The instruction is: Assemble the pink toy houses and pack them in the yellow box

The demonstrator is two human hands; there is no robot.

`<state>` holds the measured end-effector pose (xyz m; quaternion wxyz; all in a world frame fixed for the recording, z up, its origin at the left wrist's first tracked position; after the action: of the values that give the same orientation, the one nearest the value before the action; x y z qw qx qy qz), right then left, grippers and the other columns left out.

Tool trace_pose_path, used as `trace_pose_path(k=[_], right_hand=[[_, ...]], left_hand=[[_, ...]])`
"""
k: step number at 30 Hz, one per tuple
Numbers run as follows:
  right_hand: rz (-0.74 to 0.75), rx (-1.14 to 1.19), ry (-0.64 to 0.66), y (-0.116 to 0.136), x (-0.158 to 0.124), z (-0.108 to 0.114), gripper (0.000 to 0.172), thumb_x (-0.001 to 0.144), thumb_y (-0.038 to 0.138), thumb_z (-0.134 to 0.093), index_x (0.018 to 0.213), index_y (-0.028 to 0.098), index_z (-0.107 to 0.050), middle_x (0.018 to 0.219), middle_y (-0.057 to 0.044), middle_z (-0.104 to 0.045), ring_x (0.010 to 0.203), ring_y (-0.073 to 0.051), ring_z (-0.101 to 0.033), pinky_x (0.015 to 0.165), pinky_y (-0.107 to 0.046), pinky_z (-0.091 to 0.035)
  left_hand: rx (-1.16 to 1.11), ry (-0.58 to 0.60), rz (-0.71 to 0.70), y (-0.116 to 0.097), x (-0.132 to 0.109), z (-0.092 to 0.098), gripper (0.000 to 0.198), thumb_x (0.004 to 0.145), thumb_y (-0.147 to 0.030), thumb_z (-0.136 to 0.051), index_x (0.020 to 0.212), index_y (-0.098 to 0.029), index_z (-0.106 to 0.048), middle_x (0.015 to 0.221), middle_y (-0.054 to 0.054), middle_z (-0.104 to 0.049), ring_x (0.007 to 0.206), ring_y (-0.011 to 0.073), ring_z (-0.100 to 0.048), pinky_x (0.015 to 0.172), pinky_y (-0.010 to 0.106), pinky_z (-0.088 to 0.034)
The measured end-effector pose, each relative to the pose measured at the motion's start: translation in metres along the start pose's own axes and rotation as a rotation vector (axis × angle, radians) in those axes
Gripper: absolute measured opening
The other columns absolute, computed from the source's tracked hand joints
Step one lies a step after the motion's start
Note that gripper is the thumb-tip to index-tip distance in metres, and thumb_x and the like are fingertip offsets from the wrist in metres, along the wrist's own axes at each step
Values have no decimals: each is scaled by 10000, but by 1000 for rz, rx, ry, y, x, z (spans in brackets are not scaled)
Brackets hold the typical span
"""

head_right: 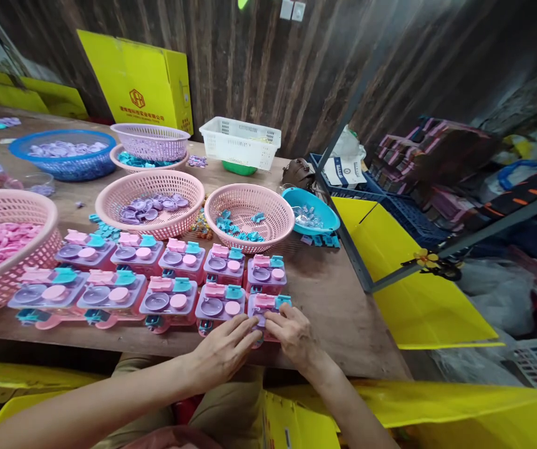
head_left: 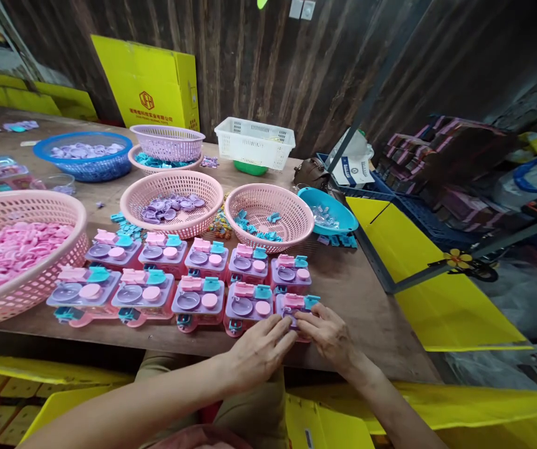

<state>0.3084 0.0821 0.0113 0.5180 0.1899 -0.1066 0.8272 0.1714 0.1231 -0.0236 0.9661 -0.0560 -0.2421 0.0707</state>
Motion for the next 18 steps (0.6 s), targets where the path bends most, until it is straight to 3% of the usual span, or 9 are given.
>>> trace_pose_path(k=[4, 10, 14, 18], right_hand=[[-39, 11, 38, 2, 0, -1, 315, 915, 146, -331, 798, 195, -619, 882, 2, -688, 709, -173, -474, 594, -272, -427], [-182, -7, 145, 4, -7, -20, 291, 824, 29, -379, 804, 200, -613, 827, -11, -665, 749, -171, -529, 628, -268, -437], [-203, -10, 36, 6, -9, -28, 285, 775, -6, -383, 719, 199, -574, 710, -5, -634, 675, -160, -550, 619, -260, -446], [-195, -3, -50, 7, -11, -28, 340, 783, -3, -327, 809, 202, -598, 780, -16, -658, 693, -157, -577, 635, -256, -468]], left_hand=[[35, 125, 66, -1, 3, -8, 264, 839, -109, -388, 1079, -102, -499, 1205, 136, -539, 945, 206, -543, 814, 320, -461], [52, 249, 111, -7, 12, -17, 275, 866, -149, -347, 1076, -98, -516, 1182, 136, -564, 953, 204, -549, 785, 300, -452], [66, 190, 108, -3, 14, -31, 269, 857, -193, -372, 1056, -114, -535, 1092, 106, -612, 879, 200, -563, 753, 302, -450], [118, 110, 56, -1, 14, -41, 267, 854, -239, -392, 1028, -108, -547, 1056, 128, -626, 861, 209, -564, 729, 310, -442]])
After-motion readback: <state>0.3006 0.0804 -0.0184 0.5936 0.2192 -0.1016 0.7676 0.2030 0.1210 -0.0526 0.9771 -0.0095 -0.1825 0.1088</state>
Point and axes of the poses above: each hand's wrist, its own x-axis towards the middle knuckle, its own z-axis out of the back of the hand, y = z × x, the point moved 4 cm from there along x, towards the middle knuckle
